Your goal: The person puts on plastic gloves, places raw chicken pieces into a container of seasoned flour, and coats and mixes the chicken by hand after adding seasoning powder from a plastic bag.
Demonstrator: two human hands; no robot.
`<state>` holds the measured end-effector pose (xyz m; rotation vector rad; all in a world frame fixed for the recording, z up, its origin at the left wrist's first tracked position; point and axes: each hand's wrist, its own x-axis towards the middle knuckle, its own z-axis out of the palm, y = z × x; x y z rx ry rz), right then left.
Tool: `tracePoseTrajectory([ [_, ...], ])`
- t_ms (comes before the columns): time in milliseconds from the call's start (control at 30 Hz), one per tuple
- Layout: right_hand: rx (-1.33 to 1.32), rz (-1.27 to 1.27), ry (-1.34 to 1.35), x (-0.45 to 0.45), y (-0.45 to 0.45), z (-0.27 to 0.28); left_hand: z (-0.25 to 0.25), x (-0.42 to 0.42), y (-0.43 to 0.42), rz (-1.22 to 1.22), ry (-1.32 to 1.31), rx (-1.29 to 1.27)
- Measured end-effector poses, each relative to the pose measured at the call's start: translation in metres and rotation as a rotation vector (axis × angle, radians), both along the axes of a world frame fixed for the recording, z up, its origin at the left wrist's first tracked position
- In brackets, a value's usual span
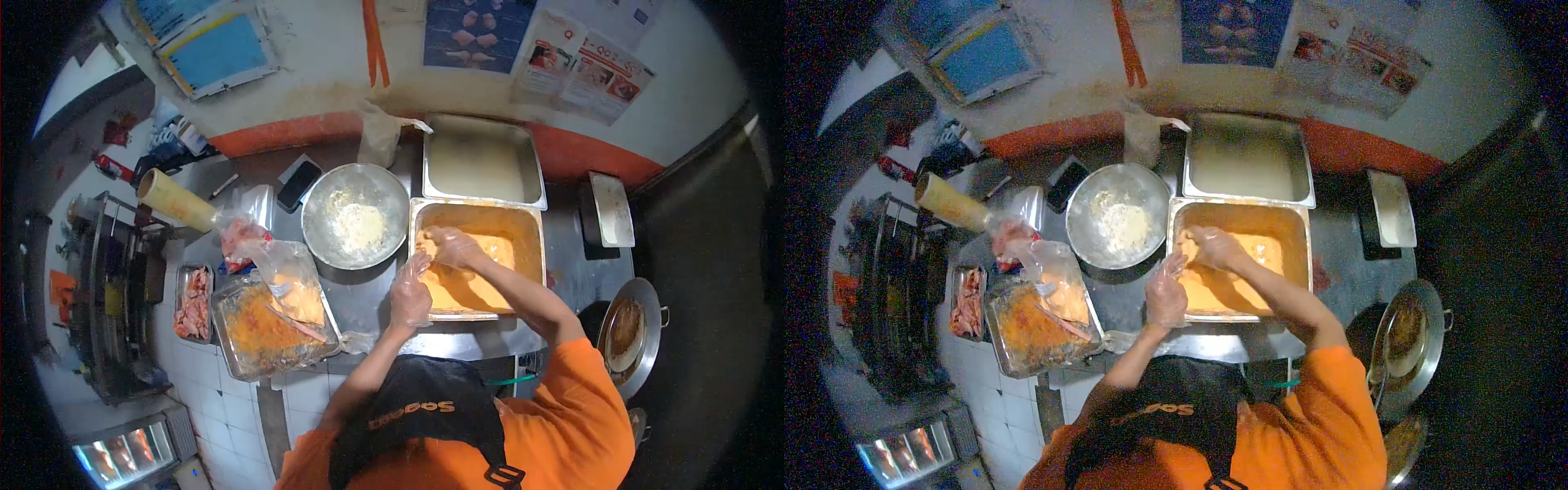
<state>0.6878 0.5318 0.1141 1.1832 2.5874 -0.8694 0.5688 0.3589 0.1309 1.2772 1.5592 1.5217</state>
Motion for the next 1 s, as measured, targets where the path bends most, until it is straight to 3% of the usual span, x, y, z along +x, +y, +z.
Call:
tracePoseTrajectory([
  [133,-0.129,0.082,-0.198,0.009,0.007,0.064,0.009,-0.002,-0.004,-0.014,-0.051,0.009],
  [167,0.012,0.177,-0.229,0.018,0.012,0.043,0.005,-0.002,-0.002,-0.005,-0.038,0.018],
  [267,0.342,0.109,-0.233,0.004,-0.049,0.034,-0.002,0.0,0.0,-0.01,-0.051,0.019],
  [300,0.489,0.081,-0.055,0.012,-0.048,-0.036,0.0,-0.001,0.002,-0.008,-0.047,0.018],
  [400,-0.012,-0.073,0.053,0.015,-0.043,-0.014,-0.006,0.003,-0.002,0.009,-0.083,-0.001],
  [500,-0.107,0.052,-0.134,0.011,-0.013,0.027,-0.003,0.002,-0.001,0.014,-0.072,0.047],
  [567,-0.358,-0.005,-0.15,0.004,-0.007,0.089,0.001,0.0,-0.003,0.001,-0.027,0.044],
  [633,-0.121,0.101,-0.086,0.006,-0.011,0.072,0.008,-0.001,-0.003,0.003,-0.046,0.004],
  [733,-0.009,0.155,-0.337,-0.012,-0.026,0.011,0.0,0.002,-0.002,-0.006,-0.057,-0.007],
  [800,0.369,0.073,-0.289,-0.007,-0.068,-0.004,-0.002,0.0,0.0,-0.004,-0.043,0.009],
  [833,0.253,0.035,0.024,0.003,-0.06,-0.009,-0.002,0.0,0.0,-0.005,-0.034,0.017],
  [967,-0.141,-0.005,-0.187,0.014,-0.032,0.033,-0.005,-0.001,-0.002,-0.002,-0.035,0.071],
  [1000,-0.212,0.033,-0.129,0.024,-0.034,0.049,-0.006,0.0,-0.004,-0.002,-0.059,0.066],
])
